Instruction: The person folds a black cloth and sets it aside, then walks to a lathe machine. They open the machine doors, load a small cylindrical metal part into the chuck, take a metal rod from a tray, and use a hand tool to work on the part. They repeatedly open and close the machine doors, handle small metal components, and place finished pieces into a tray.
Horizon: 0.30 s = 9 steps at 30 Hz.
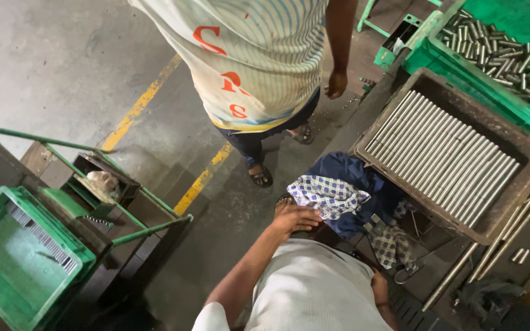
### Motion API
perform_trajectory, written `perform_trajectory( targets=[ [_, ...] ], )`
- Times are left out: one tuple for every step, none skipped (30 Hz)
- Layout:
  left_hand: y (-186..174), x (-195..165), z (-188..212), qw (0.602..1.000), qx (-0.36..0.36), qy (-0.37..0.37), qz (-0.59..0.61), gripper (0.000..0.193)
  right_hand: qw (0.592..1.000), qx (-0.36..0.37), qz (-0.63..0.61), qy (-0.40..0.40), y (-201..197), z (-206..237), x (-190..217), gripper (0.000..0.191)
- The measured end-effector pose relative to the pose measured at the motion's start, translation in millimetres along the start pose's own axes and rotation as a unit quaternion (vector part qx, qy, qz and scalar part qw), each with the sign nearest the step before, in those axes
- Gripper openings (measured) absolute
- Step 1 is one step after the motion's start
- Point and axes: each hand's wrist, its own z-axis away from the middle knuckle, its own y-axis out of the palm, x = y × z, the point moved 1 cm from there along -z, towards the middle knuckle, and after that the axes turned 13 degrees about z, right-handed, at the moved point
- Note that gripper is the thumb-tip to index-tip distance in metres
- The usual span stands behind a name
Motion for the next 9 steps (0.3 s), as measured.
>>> perform_trajectory(
  targets=[
    [0, 1, 1, 1.0, 0.005, 0.004, 0.006, 0.043, 0.999, -0.034, -0.004, -0.016, -4, 1, 5, 0.043],
    [-1, 3, 3, 1.0, 0.01, 0.006, 0.009, 0.044, 0.998, -0.057, -0.001, -0.026, -8, 2, 11, 0.041],
    [-1, 4, 4, 1.0, 0.005, -0.001, 0.001, 0.044, 0.996, -0.077, 0.004, -0.034, -11, 3, 17, 0.04],
    [0, 5, 3, 1.0, 0.001, -0.006, -0.008, 0.044, 0.995, -0.083, 0.048, -0.04, -16, 3, 21, 0.04],
    [0, 5, 3, 1.0, -0.003, -0.01, -0.018, 0.044, 0.996, -0.075, 0.037, -0.039, -20, 4, 24, 0.044],
    [-1, 4, 3, 1.0, -0.003, -0.017, -0.01, 0.043, 0.997, -0.067, 0.024, -0.037, -22, 8, 25, 0.048],
    [-3, 3, 4, 1.0, -0.002, -0.024, -0.002, 0.043, 0.998, -0.059, 0.011, -0.035, -25, 13, 22, 0.052],
    [-3, 1, 5, 1.0, -0.001, -0.03, 0.006, 0.042, 0.993, -0.055, 0.056, -0.087, -26, 16, 16, 0.043],
    [-5, -1, 5, 1.0, 0.008, -0.015, 0.012, 0.043, 0.993, -0.056, 0.055, -0.086, -42, 28, -3, 0.043]
  ],
)
